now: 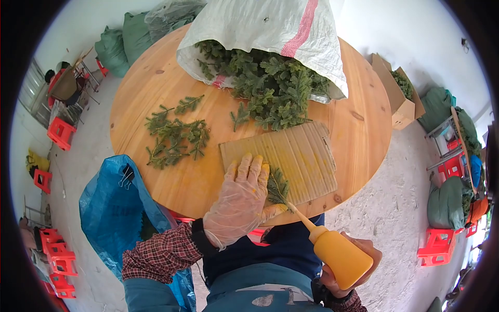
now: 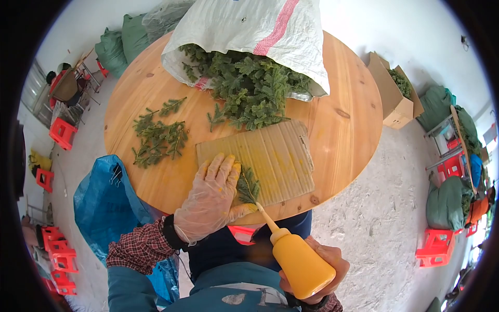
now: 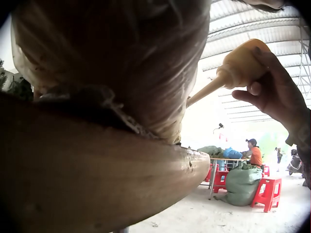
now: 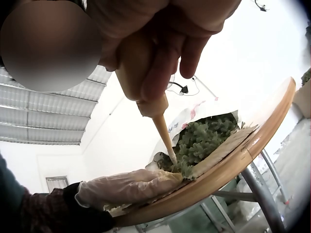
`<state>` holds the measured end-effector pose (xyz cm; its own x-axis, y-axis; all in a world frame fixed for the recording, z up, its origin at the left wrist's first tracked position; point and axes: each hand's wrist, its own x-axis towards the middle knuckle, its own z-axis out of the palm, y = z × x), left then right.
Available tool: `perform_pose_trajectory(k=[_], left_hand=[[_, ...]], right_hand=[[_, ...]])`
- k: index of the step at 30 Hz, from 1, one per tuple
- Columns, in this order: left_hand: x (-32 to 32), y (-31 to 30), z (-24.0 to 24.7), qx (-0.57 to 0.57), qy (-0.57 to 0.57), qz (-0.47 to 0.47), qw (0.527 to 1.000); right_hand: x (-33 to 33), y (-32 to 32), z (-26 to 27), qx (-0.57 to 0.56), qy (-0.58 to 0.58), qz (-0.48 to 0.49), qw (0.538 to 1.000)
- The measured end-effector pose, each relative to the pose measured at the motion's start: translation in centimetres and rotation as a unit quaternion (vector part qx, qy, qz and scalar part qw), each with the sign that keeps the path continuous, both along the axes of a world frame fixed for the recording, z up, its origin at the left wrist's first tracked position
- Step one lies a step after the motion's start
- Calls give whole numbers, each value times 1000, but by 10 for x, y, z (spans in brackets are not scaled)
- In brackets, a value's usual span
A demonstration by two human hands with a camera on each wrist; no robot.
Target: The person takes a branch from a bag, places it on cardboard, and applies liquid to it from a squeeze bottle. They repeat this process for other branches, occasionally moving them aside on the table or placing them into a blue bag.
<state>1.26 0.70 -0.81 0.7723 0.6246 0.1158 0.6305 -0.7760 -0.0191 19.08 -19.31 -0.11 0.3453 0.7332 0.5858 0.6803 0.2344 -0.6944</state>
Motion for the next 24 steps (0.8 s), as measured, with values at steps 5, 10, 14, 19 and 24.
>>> perform_pose_trajectory(k=[5,10,14,19,24], left_hand=[[0,1,-2,11,3,2,1000],[-1,0,-3,21,7,1,1000],[-2,1,-4,4,-25,-4,1000],[-14,3,8,-49,-90,-4,995],[-17,5,23,-17,-130,-60,990]], right_hand=[[4,-10,-2,-13,7,-3,1000],[8,-19,-4,-24,9,-28,999],[17,-23,-14,-9,41,-75,996],[28,-12,-15,49,379,-21,924],[48,34,-33,114,641,151,744]])
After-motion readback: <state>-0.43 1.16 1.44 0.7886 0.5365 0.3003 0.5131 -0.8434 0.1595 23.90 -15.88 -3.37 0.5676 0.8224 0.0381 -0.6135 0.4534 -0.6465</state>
